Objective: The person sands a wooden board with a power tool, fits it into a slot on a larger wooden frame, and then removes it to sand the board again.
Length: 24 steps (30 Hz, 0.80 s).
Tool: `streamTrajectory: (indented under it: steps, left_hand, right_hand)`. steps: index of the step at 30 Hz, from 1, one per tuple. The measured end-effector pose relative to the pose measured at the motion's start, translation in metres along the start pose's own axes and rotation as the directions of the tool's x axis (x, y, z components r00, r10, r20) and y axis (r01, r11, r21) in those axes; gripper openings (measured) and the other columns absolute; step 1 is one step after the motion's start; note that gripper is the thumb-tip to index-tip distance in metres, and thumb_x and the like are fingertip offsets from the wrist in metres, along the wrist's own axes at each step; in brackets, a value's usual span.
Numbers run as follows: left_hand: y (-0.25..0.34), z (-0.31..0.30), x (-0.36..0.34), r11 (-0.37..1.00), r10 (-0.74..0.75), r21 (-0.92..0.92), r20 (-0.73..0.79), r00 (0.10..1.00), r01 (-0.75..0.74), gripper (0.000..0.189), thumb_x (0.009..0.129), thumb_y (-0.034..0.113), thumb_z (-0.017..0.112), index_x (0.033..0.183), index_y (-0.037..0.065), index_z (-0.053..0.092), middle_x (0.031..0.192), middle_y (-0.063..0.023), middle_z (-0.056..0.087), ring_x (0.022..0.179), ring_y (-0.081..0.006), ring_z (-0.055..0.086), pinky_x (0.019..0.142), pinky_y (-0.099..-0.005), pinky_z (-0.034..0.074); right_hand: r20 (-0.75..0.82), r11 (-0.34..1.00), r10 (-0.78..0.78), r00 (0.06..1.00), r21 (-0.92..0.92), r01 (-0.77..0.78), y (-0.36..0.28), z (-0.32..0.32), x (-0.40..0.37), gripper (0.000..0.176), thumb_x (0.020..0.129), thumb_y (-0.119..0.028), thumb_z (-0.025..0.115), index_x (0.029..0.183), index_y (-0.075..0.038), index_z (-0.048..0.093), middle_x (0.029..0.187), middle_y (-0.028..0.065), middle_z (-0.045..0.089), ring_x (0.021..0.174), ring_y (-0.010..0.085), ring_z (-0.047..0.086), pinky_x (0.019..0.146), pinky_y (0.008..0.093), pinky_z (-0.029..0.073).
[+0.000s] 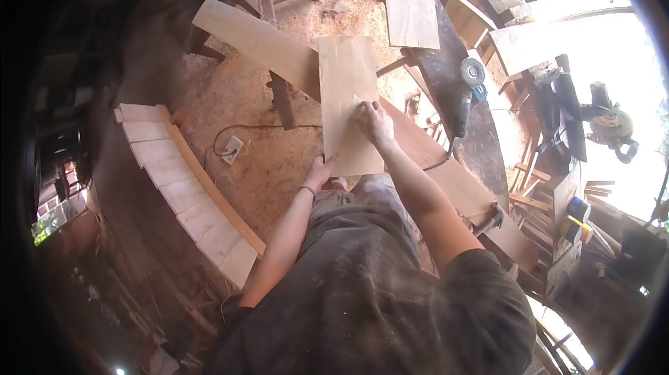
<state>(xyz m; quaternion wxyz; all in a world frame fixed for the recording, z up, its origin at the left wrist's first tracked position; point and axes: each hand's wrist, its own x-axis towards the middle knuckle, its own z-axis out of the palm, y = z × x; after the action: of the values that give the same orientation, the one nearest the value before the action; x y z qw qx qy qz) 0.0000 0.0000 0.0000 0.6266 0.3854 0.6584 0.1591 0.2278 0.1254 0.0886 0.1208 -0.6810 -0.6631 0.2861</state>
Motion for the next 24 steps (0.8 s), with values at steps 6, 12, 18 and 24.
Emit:
streamTrajectory:
  steps: [6, 12, 18, 24]
  left_hand:
    - [0.014, 0.004, -0.018, 0.992, 0.03, 0.126, -0.154, 0.988, -0.01, 0.098, 0.082, 0.075, 0.067, 0.113, -0.017, 0.066, 0.122, -0.0416, 0.06, 0.122, -0.0486, 0.057, 0.107, -0.05, 0.042]
    - [0.009, 0.012, -0.017, 0.997, 0.069, 0.045, -0.111, 0.991, -0.064, 0.093, 0.084, 0.072, 0.067, 0.117, -0.014, 0.066, 0.133, -0.0418, 0.053, 0.129, -0.0476, 0.051, 0.11, -0.0503, 0.039]
    - [0.003, 0.017, -0.013, 0.992, 0.126, 0.014, -0.122, 0.984, -0.126, 0.074, 0.089, 0.062, 0.07, 0.115, -0.007, 0.071, 0.115, -0.0308, 0.064, 0.112, -0.0412, 0.061, 0.099, -0.0488, 0.046]
    - [0.032, 0.014, -0.032, 0.995, 0.056, -0.071, -0.107, 0.993, -0.064, 0.066, 0.091, 0.054, 0.072, 0.113, -0.008, 0.069, 0.105, -0.0249, 0.07, 0.1, -0.0322, 0.068, 0.089, -0.0431, 0.052]
  right_hand:
    - [-0.021, 0.997, -0.072, 0.997, -0.031, 0.071, -0.011, -0.006, -0.007, 0.021, 0.091, -0.025, 0.068, 0.109, -0.013, 0.062, 0.106, 0.016, 0.064, 0.094, 0.0386, 0.069, 0.077, 0.0511, 0.056]
    - [-0.038, 0.994, 0.099, 0.994, 0.055, -0.097, 0.001, 0.009, 0.015, 0.015, 0.094, -0.027, 0.066, 0.103, -0.014, 0.067, 0.106, 0.0189, 0.066, 0.094, 0.0395, 0.069, 0.078, 0.0512, 0.055]
    - [-0.157, 0.994, -0.062, 0.986, 0.078, 0.075, -0.001, 0.006, -0.002, 0.012, 0.092, -0.024, 0.067, 0.102, -0.018, 0.07, 0.108, 0.0126, 0.066, 0.092, 0.0358, 0.069, 0.078, 0.0473, 0.056]
    - [-0.038, 0.977, -0.21, 0.977, -0.043, 0.208, 0.001, 0.009, -0.002, 0.011, 0.095, -0.018, 0.058, 0.101, -0.011, 0.066, 0.113, 0.0108, 0.063, 0.105, 0.032, 0.067, 0.08, 0.0486, 0.056]
